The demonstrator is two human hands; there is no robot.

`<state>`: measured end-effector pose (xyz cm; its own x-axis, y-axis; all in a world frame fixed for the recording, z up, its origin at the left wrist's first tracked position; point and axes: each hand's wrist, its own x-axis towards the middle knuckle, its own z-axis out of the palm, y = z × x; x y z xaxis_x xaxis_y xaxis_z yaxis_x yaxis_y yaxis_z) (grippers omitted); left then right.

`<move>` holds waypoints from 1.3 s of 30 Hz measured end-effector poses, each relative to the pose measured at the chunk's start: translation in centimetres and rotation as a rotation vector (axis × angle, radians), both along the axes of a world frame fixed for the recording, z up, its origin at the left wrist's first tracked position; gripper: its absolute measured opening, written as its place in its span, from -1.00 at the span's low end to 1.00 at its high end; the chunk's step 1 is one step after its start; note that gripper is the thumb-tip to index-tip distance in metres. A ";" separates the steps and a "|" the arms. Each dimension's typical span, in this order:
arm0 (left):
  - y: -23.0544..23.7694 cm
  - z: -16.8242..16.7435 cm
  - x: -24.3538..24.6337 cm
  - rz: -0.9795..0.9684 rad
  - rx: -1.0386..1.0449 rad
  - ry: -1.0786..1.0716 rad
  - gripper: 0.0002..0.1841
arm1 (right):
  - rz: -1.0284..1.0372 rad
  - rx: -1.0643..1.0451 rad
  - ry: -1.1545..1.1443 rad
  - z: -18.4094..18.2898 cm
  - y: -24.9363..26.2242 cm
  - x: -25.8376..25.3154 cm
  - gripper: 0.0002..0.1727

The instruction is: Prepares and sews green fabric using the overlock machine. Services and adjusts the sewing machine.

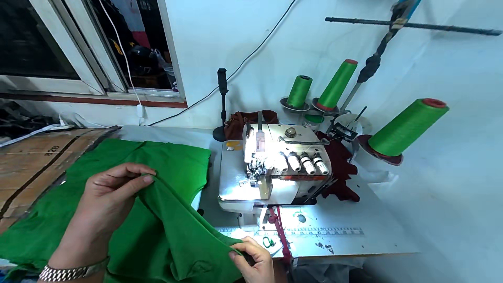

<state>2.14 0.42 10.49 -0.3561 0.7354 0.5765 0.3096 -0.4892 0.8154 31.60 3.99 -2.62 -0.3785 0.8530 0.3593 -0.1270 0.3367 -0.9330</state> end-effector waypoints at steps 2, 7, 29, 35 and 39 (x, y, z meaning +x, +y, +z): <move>-0.3 -0.2 -0.1 0.007 -0.001 -0.021 -0.84 | -0.018 -0.092 0.036 0.3 -0.2 0.1 -0.88; -0.8 -1.0 -0.6 -0.001 -0.001 -0.052 -0.84 | -0.041 -0.220 0.058 0.6 -0.4 0.3 -0.87; -4.0 -5.3 -3.0 0.074 -0.006 -0.197 -0.81 | -0.101 -0.338 0.177 0.7 -1.0 -0.2 -0.94; -4.3 -6.2 -3.5 0.072 -0.017 -0.189 -0.88 | -0.133 -0.395 0.240 0.5 -1.0 -0.5 -0.91; -4.4 -6.3 -3.5 0.063 -0.009 -0.185 -0.88 | -0.164 -0.380 0.273 0.4 -1.1 -0.9 -0.88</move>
<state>-1.39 -3.97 4.14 -0.5010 0.7129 0.4907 0.1837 -0.4664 0.8653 30.72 2.86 -2.20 -0.1631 0.9834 0.0791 -0.3580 0.0157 -0.9336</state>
